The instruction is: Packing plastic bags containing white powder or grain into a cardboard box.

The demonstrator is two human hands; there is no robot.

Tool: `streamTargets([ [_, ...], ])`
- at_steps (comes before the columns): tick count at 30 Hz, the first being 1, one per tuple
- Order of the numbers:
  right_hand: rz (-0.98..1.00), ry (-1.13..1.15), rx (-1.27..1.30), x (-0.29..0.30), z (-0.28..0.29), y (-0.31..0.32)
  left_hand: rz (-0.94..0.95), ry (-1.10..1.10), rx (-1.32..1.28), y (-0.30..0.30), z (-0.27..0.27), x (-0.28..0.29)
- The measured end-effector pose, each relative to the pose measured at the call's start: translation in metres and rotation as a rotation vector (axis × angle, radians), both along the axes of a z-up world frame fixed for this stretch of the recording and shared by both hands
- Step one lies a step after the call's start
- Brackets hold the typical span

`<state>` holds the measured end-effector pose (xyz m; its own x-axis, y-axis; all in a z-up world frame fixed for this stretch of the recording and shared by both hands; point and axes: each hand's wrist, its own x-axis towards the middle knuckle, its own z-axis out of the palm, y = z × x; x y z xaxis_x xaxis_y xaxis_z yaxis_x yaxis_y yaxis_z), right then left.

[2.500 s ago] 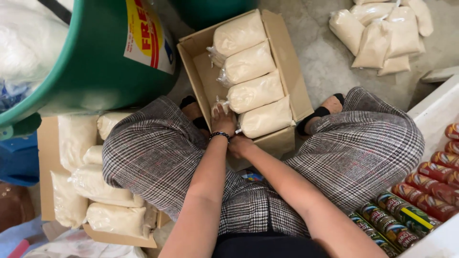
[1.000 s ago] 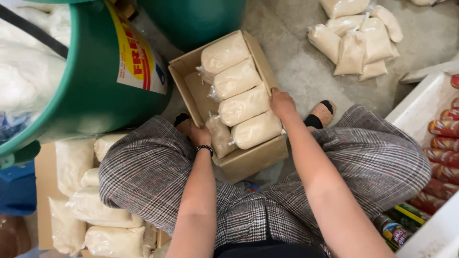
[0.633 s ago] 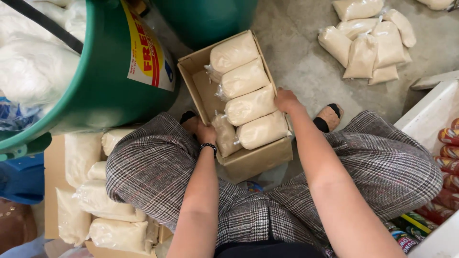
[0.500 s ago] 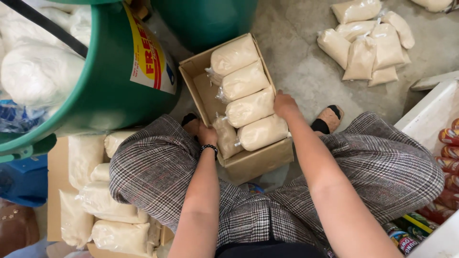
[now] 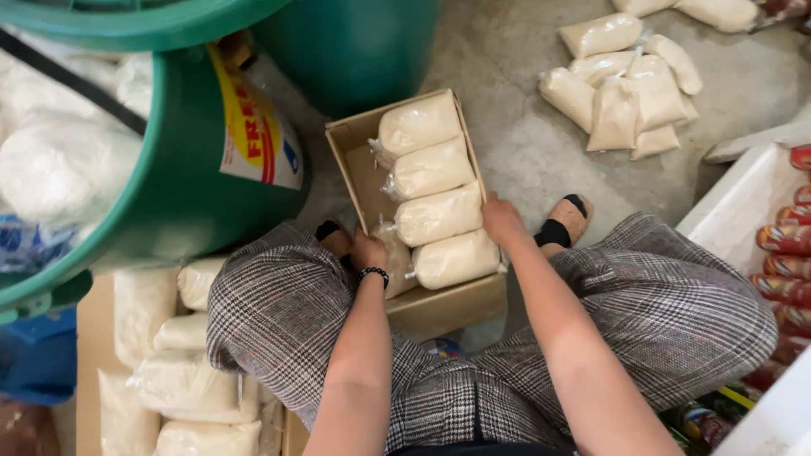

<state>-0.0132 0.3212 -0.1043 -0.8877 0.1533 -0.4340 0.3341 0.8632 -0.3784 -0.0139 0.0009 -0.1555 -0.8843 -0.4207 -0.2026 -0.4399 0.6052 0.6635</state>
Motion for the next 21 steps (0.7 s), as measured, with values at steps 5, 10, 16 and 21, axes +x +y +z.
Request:
streamTargets([
  [5,-0.172,-0.112,-0.109,0.032,0.033,0.003,-0.033,-0.169,-0.171,0.027,0.017,-0.004],
  [10,-0.243,-0.011,-0.111,0.074,0.014,0.023,-0.142,-0.210,-0.193,0.053,0.019,-0.015],
  [16,-0.368,0.017,-0.122,0.100,-0.021,0.038,-0.282,-0.217,-0.210,0.077,0.055,-0.030],
  [21,-0.475,0.058,-0.241,0.101,-0.023,0.026,-0.322,-0.044,-0.154,0.049,0.038,-0.023],
])
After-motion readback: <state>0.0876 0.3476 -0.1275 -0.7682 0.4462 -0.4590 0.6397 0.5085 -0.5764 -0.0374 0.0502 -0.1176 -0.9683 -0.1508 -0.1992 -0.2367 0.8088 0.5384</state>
